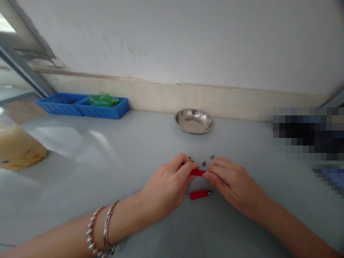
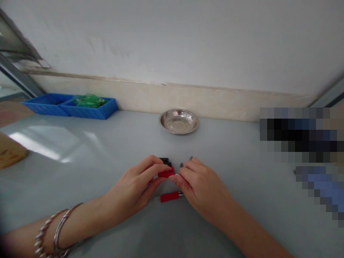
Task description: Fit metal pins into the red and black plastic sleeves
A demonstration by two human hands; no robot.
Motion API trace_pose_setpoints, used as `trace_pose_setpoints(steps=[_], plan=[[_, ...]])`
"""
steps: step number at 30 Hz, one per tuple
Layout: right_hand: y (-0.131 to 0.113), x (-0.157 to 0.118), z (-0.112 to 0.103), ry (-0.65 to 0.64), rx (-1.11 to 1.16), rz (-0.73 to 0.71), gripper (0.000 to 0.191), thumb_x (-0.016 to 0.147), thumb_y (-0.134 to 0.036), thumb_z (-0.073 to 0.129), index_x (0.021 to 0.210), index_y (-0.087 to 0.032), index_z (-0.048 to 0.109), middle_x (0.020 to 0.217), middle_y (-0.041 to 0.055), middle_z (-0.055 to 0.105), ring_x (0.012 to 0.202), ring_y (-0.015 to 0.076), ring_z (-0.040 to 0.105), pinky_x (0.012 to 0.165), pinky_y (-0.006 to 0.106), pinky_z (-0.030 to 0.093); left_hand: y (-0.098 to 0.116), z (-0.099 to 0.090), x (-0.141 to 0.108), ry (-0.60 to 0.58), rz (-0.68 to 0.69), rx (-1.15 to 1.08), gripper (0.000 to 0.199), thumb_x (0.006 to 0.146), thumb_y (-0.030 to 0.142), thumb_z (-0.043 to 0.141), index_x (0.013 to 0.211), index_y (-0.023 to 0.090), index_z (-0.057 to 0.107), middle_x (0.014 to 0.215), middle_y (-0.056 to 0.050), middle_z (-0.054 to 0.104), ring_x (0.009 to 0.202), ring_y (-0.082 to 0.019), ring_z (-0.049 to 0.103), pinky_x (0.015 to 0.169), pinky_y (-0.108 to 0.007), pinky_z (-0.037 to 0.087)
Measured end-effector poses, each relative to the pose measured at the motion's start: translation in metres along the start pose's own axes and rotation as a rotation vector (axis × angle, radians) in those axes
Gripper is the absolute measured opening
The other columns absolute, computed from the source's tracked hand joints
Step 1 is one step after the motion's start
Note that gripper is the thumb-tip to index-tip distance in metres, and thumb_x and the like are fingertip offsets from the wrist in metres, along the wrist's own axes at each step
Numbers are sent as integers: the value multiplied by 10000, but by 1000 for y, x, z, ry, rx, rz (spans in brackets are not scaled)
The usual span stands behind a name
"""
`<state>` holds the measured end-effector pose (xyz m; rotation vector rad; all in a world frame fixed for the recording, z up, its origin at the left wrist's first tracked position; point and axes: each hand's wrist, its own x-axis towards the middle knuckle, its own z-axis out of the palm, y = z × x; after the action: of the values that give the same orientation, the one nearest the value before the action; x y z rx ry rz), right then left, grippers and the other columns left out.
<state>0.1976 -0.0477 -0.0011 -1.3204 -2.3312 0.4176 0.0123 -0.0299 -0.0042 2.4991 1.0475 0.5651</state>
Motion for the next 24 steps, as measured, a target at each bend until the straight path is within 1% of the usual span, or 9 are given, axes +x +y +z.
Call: trace_pose_setpoints(steps=[3,5,7,10,13,15,17,20,24], plan=[[-1,-1,0,-13,41,39,303,913,-319,344,733,-168,536,724,26,537,738,149,486,662,280,400,0,0,-1,27,27,-3,211,886,166,362,1007,154,535,944,-63,527,802,-162,563,714,-337,534],[-1,-1,1,-9,77,63,237,901,-327,382,813,-175,541,807,30,544,790,151,494,699,291,412,0,-1,-2,40,37,-10,210,889,169,360,1005,154,534,939,-61,528,796,-160,562,708,-334,535],[0,-2,2,23,95,77,180,885,-327,426,908,-182,529,892,36,536,843,150,497,744,301,418,-1,-1,-2,44,46,-20,211,891,172,360,1016,161,530,947,-60,527,798,-158,562,706,-333,535],[1,-3,4,101,85,64,187,860,-312,482,994,-183,494,944,44,517,874,148,490,765,297,426,-1,-1,-1,45,56,-28,212,893,179,357,1020,168,527,957,-59,525,801,-159,562,707,-336,535],[0,-3,4,144,96,22,126,855,-265,493,953,-186,502,928,43,508,856,135,490,736,267,436,-2,0,0,45,60,-28,215,896,187,354,1017,162,531,959,-64,524,803,-160,561,709,-336,535],[0,-3,4,149,104,-9,76,856,-238,490,896,-182,522,907,41,506,832,125,494,720,252,437,-2,0,-1,39,67,-27,222,896,189,353,1023,157,533,959,-67,523,808,-159,560,711,-330,534],[-1,-3,3,152,96,-26,76,856,-226,487,844,-174,540,876,41,511,799,119,497,705,247,435,-2,0,-1,37,74,-23,228,896,183,350,1027,156,535,956,-66,522,808,-155,558,713,-321,534],[-2,-3,1,140,75,-26,132,862,-247,474,798,-169,559,833,40,526,751,116,502,671,244,431,-2,0,-2,38,82,-12,227,886,159,354,1026,158,532,951,-61,521,800,-146,556,709,-303,533],[-3,-2,0,70,32,-19,287,894,-299,405,692,-166,559,730,28,537,703,122,504,643,253,416,-2,-1,-4,6,83,12,221,856,119,392,1024,158,530,958,-60,520,789,-142,555,700,-292,534]])
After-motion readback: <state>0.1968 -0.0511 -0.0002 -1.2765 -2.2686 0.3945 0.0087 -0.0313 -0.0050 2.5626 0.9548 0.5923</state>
